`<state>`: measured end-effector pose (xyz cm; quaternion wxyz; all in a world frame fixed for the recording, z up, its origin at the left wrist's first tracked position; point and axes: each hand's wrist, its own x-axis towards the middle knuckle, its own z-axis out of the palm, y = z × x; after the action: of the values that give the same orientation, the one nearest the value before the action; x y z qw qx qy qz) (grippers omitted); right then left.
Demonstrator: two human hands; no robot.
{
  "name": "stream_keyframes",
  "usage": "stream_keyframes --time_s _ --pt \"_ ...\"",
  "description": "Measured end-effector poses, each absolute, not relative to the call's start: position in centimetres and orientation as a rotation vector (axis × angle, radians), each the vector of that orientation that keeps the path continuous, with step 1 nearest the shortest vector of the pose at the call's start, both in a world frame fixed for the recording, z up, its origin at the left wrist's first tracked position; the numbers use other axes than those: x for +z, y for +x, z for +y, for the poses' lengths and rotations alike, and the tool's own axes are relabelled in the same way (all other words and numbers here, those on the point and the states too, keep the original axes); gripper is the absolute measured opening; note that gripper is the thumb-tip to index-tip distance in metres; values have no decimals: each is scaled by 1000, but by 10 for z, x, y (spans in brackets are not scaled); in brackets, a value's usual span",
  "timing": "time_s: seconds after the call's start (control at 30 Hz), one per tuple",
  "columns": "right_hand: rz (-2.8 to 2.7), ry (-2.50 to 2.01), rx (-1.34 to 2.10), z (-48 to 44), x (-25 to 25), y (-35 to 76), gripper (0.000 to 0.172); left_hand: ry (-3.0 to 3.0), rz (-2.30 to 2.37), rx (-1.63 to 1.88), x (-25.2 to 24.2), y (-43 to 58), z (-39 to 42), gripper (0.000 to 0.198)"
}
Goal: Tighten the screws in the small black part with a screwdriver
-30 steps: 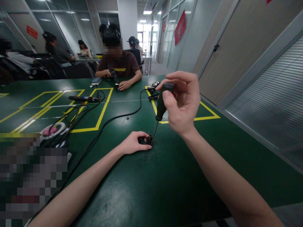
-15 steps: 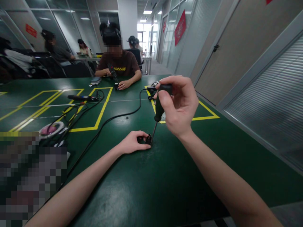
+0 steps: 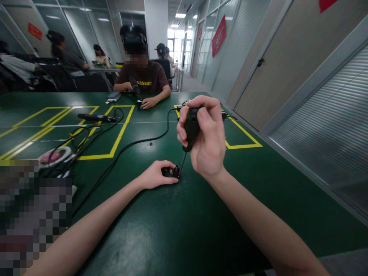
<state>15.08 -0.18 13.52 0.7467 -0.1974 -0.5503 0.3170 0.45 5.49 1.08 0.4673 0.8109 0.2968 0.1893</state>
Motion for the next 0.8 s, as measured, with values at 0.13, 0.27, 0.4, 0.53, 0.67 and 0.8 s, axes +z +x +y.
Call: stream_keyframes --time_s 0.13,0.27,0.4,0.53,0.67,0.8 --pt "-1158 -473 760 -9 137 147 30 1988 731 470 10 5 55 32" --pt "-1133 -409 834 -9 138 150 28 1985 727 471 11 4 55 32" --pt "-1120 -424 915 -6 140 151 40 1972 726 469 12 4 54 35" --pt "-1115 -426 966 -5 141 151 53 1985 730 476 12 4 54 32" --pt "-1109 -390 953 -6 141 152 43 1988 732 476 11 4 54 33" --pt "-1101 -373 940 -6 141 152 37 1981 735 475 10 4 54 33"
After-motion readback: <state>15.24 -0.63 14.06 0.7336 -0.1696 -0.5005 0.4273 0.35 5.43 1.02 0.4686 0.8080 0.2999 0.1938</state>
